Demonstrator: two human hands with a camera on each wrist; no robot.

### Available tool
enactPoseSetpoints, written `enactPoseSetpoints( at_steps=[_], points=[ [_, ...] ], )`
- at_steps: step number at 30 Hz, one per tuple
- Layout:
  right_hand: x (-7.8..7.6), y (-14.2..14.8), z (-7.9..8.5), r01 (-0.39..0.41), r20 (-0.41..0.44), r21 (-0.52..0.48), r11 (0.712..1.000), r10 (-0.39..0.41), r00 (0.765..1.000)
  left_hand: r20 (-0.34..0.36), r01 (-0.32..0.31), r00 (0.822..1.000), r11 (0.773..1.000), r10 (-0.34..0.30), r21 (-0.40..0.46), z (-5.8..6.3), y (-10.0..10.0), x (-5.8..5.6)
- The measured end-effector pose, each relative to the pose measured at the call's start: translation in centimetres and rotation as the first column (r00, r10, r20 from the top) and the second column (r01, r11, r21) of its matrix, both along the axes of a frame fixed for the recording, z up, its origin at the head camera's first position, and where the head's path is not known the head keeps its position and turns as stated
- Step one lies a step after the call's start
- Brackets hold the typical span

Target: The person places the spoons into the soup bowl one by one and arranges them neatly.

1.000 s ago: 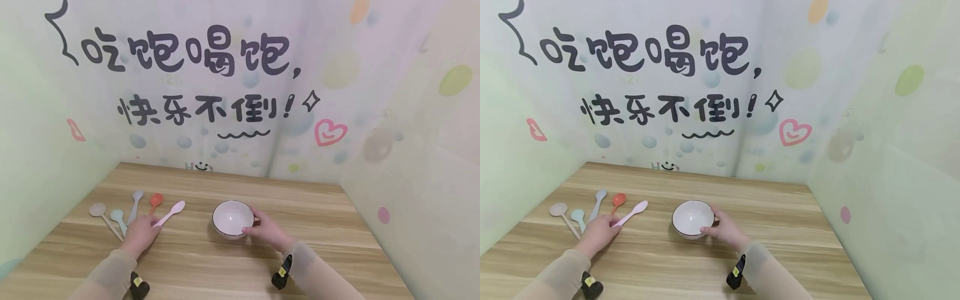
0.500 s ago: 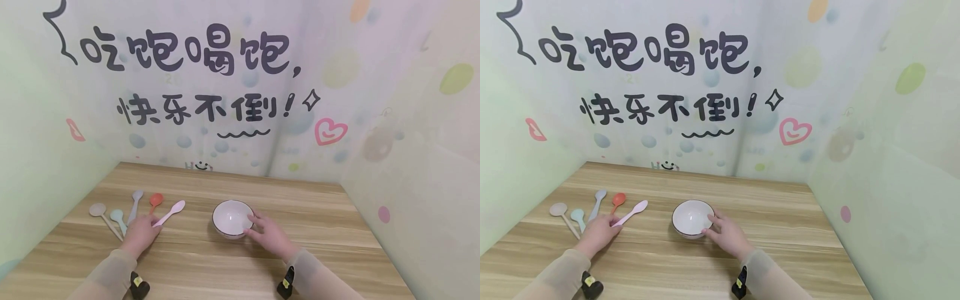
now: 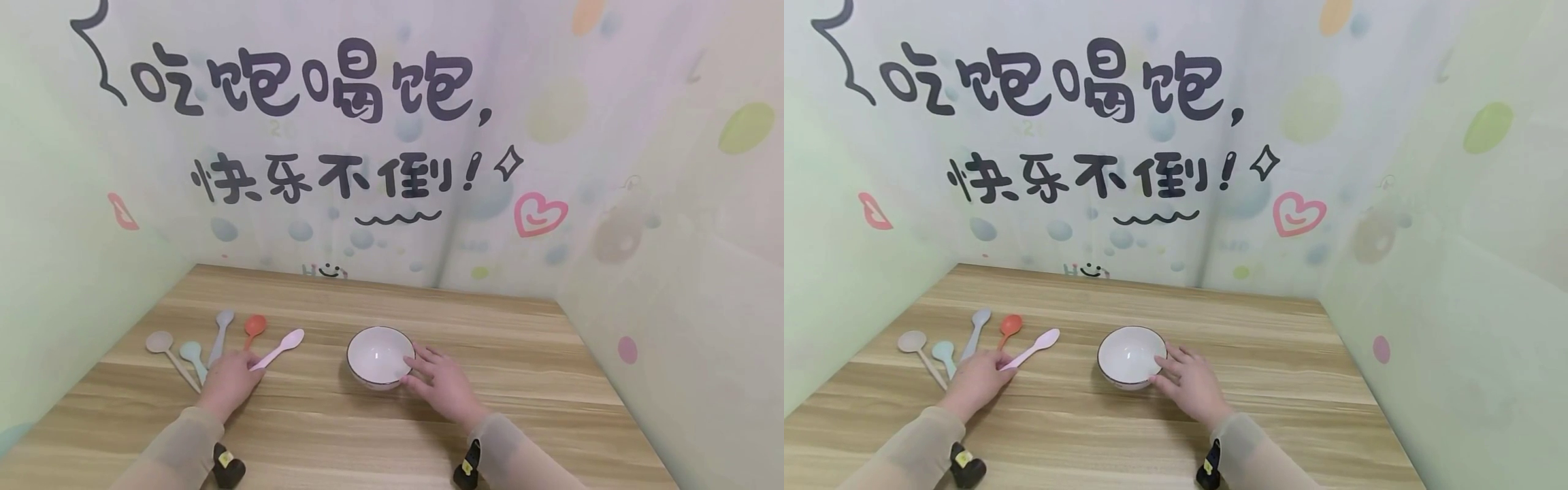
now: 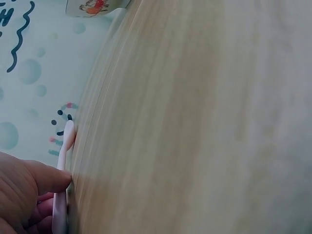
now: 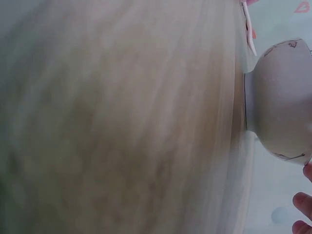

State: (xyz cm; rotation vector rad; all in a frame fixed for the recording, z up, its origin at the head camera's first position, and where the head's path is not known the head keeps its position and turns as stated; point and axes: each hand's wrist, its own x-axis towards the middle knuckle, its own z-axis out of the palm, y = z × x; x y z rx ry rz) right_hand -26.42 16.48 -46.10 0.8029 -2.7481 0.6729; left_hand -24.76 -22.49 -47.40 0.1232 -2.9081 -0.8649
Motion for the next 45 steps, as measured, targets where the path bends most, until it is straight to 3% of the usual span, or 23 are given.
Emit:
enactPoseSetpoints(
  at_steps=[11, 16, 21, 33, 39, 45],
  points=[
    [-0.2, 0.1, -0.4, 0.001, -0.034, -0.012, 1.000, -0.002, 0.999, -0.044, 0.038, 0.998, 0.999, -0.038, -0.010, 0.5, 0.0, 0.1],
    [-0.1, 0.1, -0.4, 0.002, -0.027, -0.016, 1.000, -0.003, 1.000, -0.096, 0.105, 0.990, 0.994, -0.108, -0.030, 1.3, 0.2, 0.3],
    [-0.2, 0.0, -0.5, 0.001, -0.020, -0.032, 0.999, -0.002, 1.000, -0.131, 0.169, 0.977, 0.985, -0.171, -0.023, 2.4, 0.5, 0.5],
    [-0.2, 0.1, -0.7, 0.006, 0.000, -0.035, 0.999, -0.006, 1.000, -0.095, 0.332, 0.937, 0.942, -0.336, -0.050, 5.0, 1.0, 0.3],
    [-0.2, 0.1, -0.7, 0.005, -0.003, -0.036, 0.999, -0.005, 1.000, -0.106, 0.403, 0.908, 0.914, -0.406, -0.050, 6.3, 1.2, -0.3],
    [-0.2, 0.2, -0.7, 0.006, -0.009, -0.033, 0.999, -0.006, 1.000, -0.104, 0.439, 0.889, 0.894, -0.446, -0.087, 7.7, 1.7, -0.9]
  ],
)
